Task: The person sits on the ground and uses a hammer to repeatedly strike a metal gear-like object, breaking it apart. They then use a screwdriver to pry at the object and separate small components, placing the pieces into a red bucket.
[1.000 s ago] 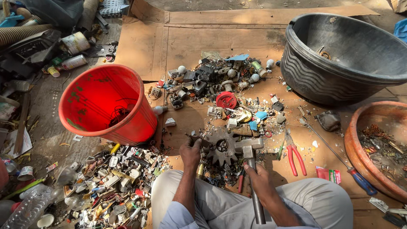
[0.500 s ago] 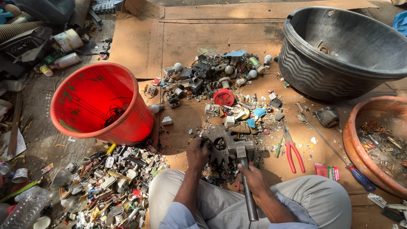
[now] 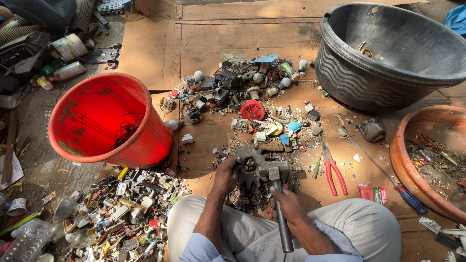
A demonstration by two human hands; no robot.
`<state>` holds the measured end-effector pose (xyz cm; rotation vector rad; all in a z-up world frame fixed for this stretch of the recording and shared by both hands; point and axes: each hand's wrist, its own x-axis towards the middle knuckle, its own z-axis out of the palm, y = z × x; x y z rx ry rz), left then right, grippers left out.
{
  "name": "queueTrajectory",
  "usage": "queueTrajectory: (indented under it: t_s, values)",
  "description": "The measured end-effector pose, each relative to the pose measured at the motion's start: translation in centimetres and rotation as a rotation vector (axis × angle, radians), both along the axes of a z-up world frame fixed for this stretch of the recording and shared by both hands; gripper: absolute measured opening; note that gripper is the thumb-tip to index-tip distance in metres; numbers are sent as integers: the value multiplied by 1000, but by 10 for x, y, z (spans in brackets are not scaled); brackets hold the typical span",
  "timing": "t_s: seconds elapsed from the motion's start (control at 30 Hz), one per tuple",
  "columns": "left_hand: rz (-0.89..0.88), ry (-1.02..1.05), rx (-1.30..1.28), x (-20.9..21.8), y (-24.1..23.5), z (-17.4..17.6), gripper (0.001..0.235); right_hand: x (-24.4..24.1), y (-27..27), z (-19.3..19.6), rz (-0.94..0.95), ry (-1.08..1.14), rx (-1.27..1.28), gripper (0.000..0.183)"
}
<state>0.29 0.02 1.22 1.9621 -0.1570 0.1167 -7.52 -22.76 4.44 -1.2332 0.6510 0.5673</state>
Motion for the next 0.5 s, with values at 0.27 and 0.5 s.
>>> queueTrajectory:
  t_s: [0.27,0.5]
  values:
    - [-23,-13,38,2,1,0,21,0,0,-3,-9,-2,4,24]
    - [-77,-13,119,11,1,-26,18,-10,2,52,290,-491,-553,28]
